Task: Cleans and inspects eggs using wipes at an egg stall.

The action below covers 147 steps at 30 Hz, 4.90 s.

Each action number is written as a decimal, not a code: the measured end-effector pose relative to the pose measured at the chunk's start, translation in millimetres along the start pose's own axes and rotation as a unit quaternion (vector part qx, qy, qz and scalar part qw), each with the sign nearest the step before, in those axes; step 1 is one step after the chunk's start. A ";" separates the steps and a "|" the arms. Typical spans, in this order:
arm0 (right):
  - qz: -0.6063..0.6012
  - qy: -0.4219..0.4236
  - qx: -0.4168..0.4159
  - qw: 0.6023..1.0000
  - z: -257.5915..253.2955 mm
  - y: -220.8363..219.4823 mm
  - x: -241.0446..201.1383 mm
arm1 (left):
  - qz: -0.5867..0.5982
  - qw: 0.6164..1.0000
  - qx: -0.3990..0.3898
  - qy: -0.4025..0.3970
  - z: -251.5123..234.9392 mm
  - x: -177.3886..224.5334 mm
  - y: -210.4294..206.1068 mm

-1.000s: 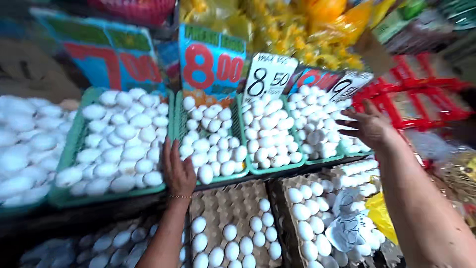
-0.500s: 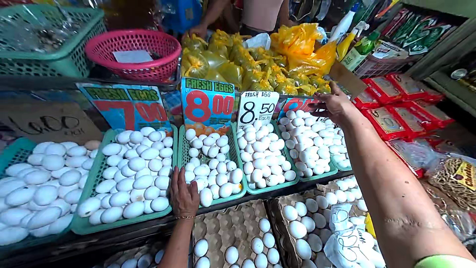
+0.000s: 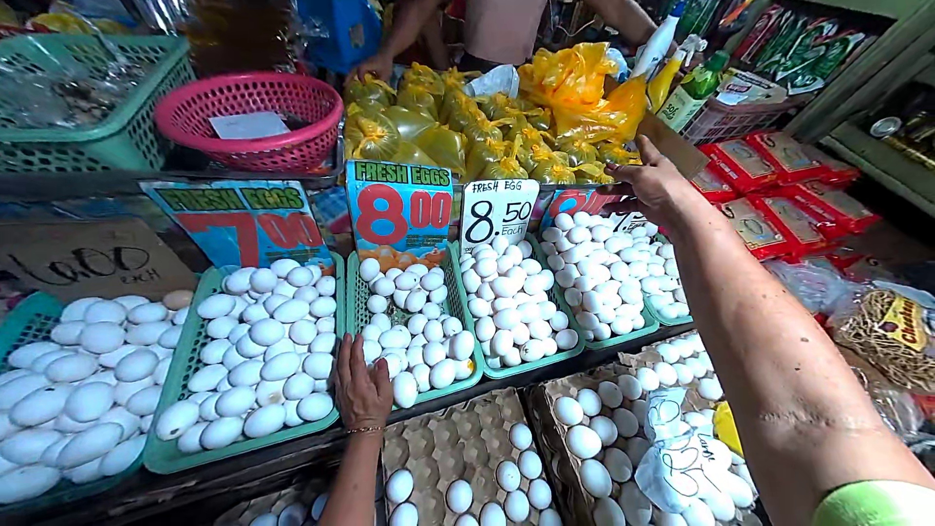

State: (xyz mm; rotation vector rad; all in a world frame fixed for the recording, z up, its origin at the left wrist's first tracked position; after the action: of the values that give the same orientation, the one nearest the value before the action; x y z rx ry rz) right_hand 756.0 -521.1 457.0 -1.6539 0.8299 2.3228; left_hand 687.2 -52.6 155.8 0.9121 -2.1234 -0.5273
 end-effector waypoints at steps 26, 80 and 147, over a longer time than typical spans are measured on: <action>-0.025 -0.016 0.022 0.999 -26.9 23.3 16.6 | -0.018 1.000 0.014 0.008 3.5 -3.0 1.1; -0.051 -0.065 0.013 0.996 -159.9 -177.1 50.2 | -0.028 0.999 0.005 0.022 6.3 -2.3 0.3; 0.326 0.349 -0.277 0.834 299.3 -249.4 260.1 | 0.458 0.632 0.105 0.616 174.6 89.5 107.4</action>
State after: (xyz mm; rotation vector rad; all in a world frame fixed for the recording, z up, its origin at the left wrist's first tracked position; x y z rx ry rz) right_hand 525.7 -201.3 203.8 -2.9902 1.0183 2.5152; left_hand 464.1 -35.5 153.6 0.0243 -1.0239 0.7457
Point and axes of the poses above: each hand's wrist, its own z-axis away from the middle knuckle, its own y-axis out of the back of the hand, x = y × z, the point moved 6 cm from there along -z, towards the middle knuckle, and after that the axes turned 11 degrees about -y, right-handed, at the moved point
